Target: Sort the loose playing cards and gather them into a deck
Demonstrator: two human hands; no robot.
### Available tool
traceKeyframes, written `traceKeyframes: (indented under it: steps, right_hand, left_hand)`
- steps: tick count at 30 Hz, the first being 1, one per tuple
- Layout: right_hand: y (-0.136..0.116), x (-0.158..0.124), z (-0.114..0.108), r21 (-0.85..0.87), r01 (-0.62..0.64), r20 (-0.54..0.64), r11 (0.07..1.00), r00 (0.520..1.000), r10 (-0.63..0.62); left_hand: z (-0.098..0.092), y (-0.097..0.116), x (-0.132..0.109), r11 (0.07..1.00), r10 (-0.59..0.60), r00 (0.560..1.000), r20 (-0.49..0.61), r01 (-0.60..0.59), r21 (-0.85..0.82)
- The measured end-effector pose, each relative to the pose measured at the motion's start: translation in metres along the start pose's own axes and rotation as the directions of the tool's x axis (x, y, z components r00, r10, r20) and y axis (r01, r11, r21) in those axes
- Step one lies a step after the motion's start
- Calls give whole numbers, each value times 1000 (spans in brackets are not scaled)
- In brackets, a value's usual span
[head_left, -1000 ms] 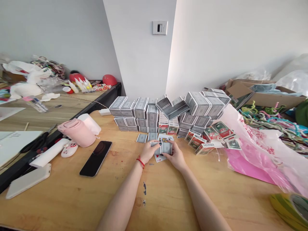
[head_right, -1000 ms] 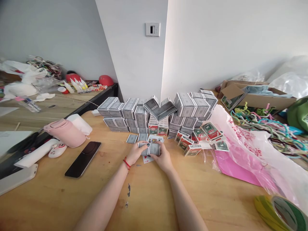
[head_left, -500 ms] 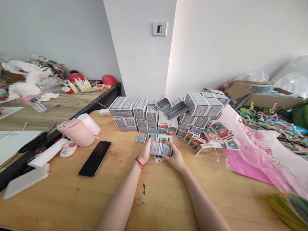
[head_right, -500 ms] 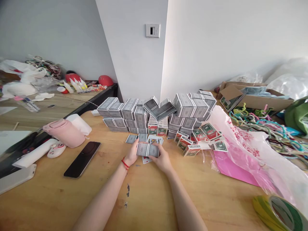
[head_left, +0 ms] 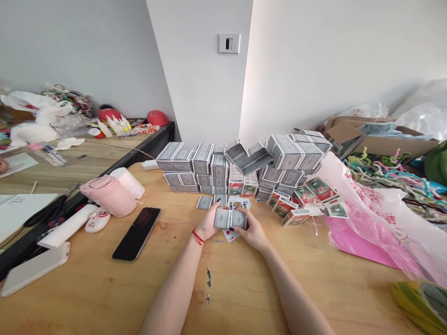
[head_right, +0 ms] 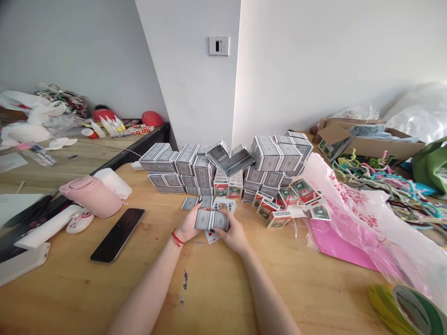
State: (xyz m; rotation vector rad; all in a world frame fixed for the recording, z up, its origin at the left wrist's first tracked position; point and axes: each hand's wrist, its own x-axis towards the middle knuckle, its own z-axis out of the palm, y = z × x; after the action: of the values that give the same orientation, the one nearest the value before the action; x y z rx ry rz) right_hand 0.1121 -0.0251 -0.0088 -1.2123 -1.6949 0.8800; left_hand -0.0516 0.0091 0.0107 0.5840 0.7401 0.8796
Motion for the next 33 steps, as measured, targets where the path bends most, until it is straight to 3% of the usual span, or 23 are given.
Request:
traceKeyframes:
  steps: [10,14,19,25,29,33]
  right_hand:
    - [-5,-1,-2,-88,18,44,996,999,-14]
    - [-1,-1,0,-116,-21,8,993,1000,22]
    - [2,-1,-1,-85,-35,-84,996,996,28]
    - [9,-1,-6,126,-77,-160,989,982,97]
    - [9,-2,-13,-85,-109,-227,990,970,87]
    - [1,-6,-11,-296,-59,-118,953,993,24]
  left_hand:
    - [3,-9,0,963,191,974,-119,-162,214]
    - [6,-9,-4,880,290,956,-40,-250,405]
    - [6,-14,-2,776,270,961,-54,-184,603]
    - [8,-16,0,812,409,906,-107,-307,497]
    - [10,-13,-2,876,425,885,-191,-350,332]
    - [5,-13,0,855,481,830,-281,-374,358]
